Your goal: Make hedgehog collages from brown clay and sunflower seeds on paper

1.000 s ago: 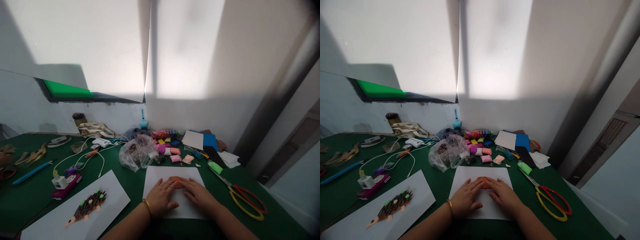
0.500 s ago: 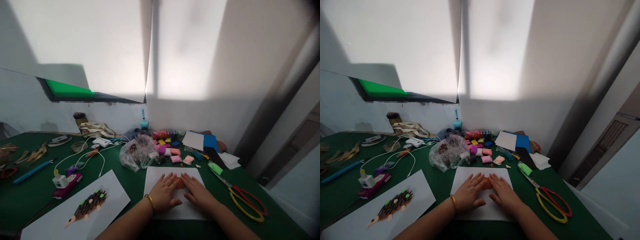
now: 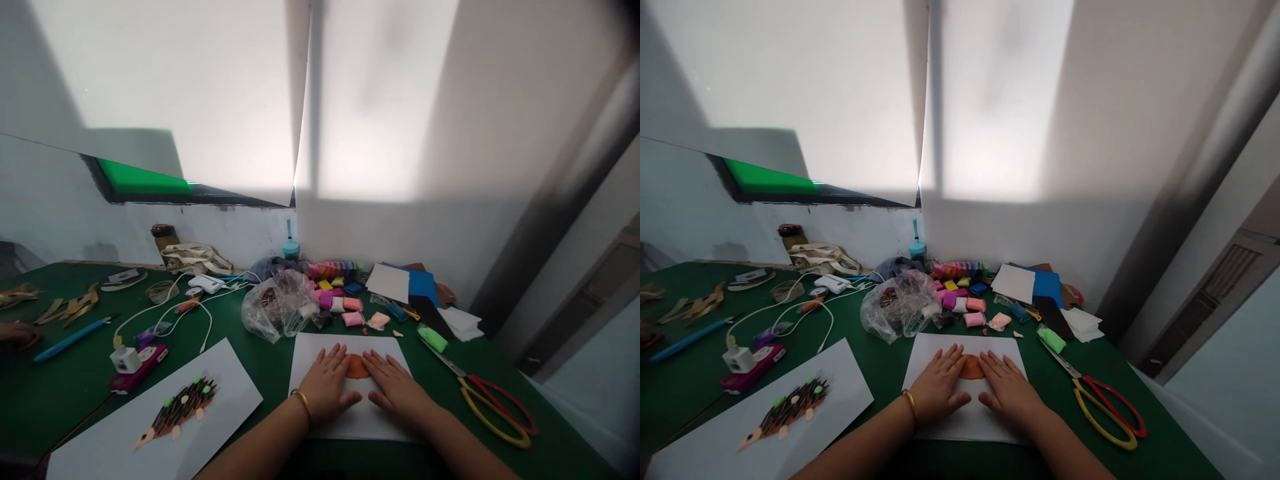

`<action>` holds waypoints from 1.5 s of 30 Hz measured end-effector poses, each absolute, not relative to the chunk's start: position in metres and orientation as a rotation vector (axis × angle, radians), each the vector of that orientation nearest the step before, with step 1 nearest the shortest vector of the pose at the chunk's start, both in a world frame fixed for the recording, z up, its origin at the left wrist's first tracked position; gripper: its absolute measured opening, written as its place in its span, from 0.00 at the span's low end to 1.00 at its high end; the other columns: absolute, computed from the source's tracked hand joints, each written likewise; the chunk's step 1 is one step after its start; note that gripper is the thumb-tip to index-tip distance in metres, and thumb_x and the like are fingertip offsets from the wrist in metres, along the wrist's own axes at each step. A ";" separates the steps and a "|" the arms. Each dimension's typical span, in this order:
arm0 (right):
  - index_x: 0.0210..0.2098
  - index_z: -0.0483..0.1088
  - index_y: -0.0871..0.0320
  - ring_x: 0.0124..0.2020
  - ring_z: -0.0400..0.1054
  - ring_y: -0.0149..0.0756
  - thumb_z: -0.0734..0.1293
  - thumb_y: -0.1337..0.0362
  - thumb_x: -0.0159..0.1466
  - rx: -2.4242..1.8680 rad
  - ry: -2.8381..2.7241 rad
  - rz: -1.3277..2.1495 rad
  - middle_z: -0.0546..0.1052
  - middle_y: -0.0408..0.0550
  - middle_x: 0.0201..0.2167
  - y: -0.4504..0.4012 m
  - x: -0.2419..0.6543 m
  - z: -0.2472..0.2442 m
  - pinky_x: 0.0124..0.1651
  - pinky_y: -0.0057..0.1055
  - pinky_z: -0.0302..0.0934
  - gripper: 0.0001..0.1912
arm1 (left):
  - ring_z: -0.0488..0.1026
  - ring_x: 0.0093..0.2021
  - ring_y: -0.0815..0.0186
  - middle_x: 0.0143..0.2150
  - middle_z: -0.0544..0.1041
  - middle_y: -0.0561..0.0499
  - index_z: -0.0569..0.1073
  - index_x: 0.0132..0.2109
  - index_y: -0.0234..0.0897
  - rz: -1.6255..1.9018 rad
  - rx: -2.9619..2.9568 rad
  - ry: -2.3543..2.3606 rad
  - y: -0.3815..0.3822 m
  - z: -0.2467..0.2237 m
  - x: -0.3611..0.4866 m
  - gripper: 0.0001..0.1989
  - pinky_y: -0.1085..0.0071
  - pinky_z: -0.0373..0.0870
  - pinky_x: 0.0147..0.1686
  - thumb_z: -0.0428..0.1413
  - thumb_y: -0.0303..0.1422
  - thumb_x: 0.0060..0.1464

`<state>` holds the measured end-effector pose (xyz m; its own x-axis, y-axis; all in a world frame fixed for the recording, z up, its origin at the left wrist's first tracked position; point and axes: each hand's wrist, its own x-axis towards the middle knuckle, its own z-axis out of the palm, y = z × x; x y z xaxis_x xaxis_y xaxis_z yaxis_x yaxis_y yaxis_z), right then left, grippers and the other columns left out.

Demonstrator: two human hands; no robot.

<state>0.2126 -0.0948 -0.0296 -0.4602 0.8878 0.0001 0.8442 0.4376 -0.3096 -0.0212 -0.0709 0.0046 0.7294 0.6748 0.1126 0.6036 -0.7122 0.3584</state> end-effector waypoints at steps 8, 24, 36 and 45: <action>0.65 0.35 0.53 0.67 0.32 0.41 0.52 0.45 0.63 -1.491 -2.520 0.383 0.39 0.45 0.67 -0.096 0.191 -0.012 0.65 0.45 0.27 0.37 | 0.43 0.66 0.55 0.66 0.50 0.39 0.51 0.64 0.32 0.350 2.653 1.050 -0.073 -0.006 -0.018 0.41 0.54 0.37 0.63 0.43 0.56 0.52; 0.65 0.38 0.54 0.67 0.32 0.44 0.53 0.42 0.61 -1.397 -2.535 0.454 0.41 0.49 0.66 -0.093 0.177 0.002 0.65 0.47 0.25 0.40 | 0.62 0.58 0.66 0.58 0.66 0.45 0.58 0.59 0.34 0.871 2.029 1.271 -0.043 -0.025 -0.029 0.30 0.65 0.56 0.60 0.44 0.20 0.46; 0.65 0.37 0.50 0.67 0.31 0.43 0.53 0.44 0.62 -1.362 -2.547 0.515 0.40 0.46 0.67 -0.098 0.171 0.016 0.65 0.47 0.24 0.37 | 0.64 0.56 0.66 0.56 0.67 0.45 0.61 0.58 0.33 0.882 2.059 1.281 -0.044 -0.023 -0.028 0.23 0.67 0.58 0.58 0.44 0.27 0.54; 0.64 0.39 0.48 0.67 0.31 0.42 0.58 0.45 0.60 -1.362 -2.567 0.512 0.41 0.43 0.67 -0.089 0.172 0.007 0.65 0.47 0.22 0.38 | 0.65 0.54 0.64 0.54 0.69 0.45 0.64 0.55 0.34 0.911 2.051 1.273 -0.044 -0.025 -0.029 0.21 0.66 0.59 0.56 0.47 0.28 0.53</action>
